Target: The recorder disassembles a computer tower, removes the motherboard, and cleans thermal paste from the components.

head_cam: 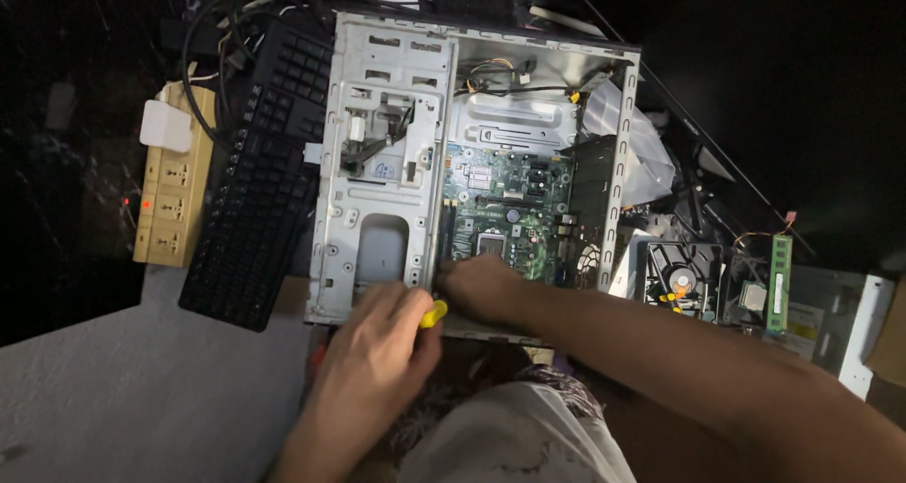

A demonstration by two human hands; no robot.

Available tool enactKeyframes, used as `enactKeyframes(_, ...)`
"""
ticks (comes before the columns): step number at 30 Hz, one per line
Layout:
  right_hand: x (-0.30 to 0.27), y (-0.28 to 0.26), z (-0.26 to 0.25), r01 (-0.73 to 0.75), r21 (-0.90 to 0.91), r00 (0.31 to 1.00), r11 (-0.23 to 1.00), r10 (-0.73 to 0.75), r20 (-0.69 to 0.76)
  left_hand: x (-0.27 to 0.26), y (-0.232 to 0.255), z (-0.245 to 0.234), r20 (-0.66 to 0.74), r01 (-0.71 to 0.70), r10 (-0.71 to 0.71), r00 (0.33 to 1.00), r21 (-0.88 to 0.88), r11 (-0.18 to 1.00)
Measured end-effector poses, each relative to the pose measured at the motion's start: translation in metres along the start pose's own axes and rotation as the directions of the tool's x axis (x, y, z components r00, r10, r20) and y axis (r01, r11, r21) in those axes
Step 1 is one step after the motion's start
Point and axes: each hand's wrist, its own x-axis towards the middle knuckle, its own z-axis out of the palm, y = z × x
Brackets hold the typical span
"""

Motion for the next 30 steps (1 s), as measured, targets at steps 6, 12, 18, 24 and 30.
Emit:
enactKeyframes(6, 0.009, 0.001, 0.005, 0.000, -0.159, 0.979, 0.987, 0.033, 0.203, -0.002, -0.001, 0.002, 0.072, 0.069, -0.070, 0.995, 0.006, 0.998)
enactKeyframes(12, 0.003, 0.003, 0.006, -0.001, 0.005, 1.000, 1.000, 0.001, 0.009, -0.003, 0.000, 0.002, 0.043, 0.030, -0.030, 0.999, 0.006, 1.000)
enactKeyframes(18, 0.002, -0.004, -0.007, -0.048, -0.088, 0.989, 0.995, 0.060, 0.133, -0.004, 0.000, 0.002, 0.042, 0.024, -0.024, 0.999, -0.003, 1.000)
enactKeyframes(24, 0.002, -0.006, -0.007, 0.011, -0.095, 0.998, 0.995, -0.004, 0.069, -0.004, 0.000, 0.002, 0.049, 0.043, -0.043, 0.998, -0.003, 0.999)
enactKeyframes(30, -0.002, -0.005, -0.011, 0.006, -0.037, 1.000, 0.999, -0.005, 0.024, -0.006, 0.001, 0.003, 0.016, 0.006, -0.007, 1.000, 0.030, 1.000)
